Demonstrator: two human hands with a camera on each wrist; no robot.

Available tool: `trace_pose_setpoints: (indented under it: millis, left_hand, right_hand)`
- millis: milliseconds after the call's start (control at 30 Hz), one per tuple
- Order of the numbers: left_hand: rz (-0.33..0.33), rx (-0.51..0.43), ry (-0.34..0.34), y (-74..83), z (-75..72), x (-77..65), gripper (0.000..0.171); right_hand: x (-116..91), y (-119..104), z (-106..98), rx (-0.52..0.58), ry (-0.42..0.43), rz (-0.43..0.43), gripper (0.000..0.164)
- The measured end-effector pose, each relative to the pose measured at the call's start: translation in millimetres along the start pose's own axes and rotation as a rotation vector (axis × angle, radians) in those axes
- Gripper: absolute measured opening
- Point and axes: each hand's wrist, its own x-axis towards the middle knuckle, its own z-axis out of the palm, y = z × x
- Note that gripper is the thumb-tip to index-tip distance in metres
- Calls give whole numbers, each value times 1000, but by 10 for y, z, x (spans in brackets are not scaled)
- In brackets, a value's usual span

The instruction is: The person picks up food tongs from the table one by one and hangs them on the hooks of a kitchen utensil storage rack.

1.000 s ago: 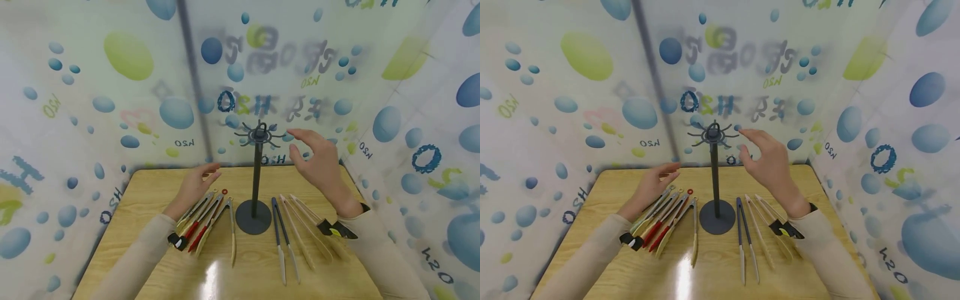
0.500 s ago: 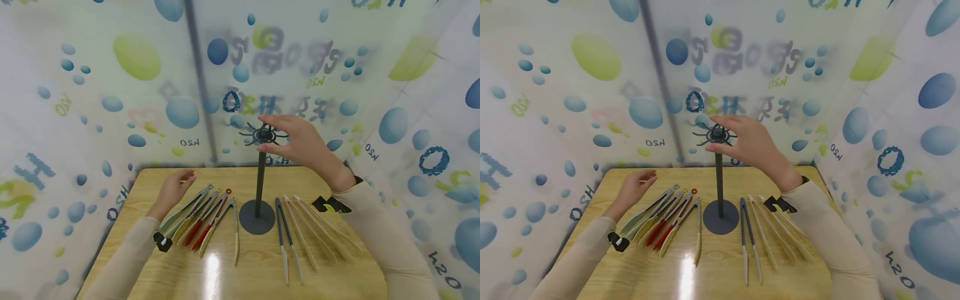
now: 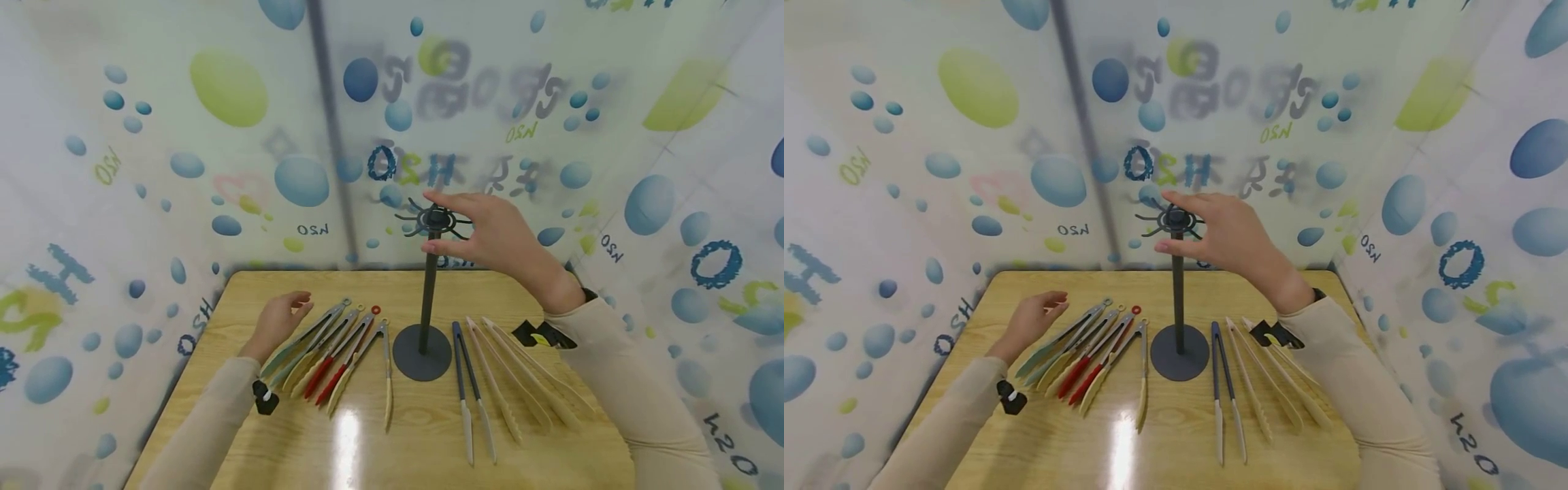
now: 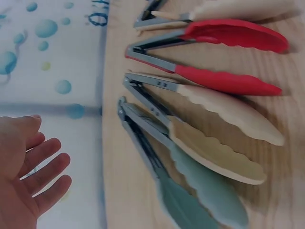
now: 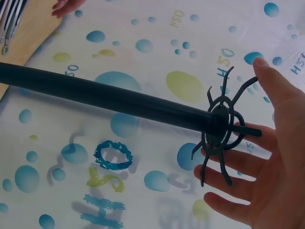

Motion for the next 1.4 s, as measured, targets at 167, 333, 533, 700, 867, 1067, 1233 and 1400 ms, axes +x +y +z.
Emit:
trace_pose_setpoints:
  millis: [167,333,533,700,867,1067,1233,1400]
  left_hand:
    - [1,26,-70,-144,187,-35,39]
    - [-31,57,-117,-256,392,-52,40]
    - [-71,80,-152,-289,524,-35,37]
    - [-86,138,-159,-291,587,-6,38]
    - [-98,181,-158,-266,631,-4,40]
    - [-118,166,-187,-218,620,-23,43]
    - [-117,201,-214,-178,604,9,42]
    - [-110,245,-253,-143,588,72,41]
  right_hand:
    - [-16,7,-6,0,-5,-1,82]
    - [-17,14,6,13,-1,-4,82]
    - [-14,17,8,9,0,-1,83]
    - [-17,28,29,14,-1,-9,83]
    - [-29,23,49,29,2,-5,83]
    - [-31,12,54,31,14,-18,82]
    - [-33,21,61,26,25,-21,81]
    - [-27,37,64,29,26,-22,78]
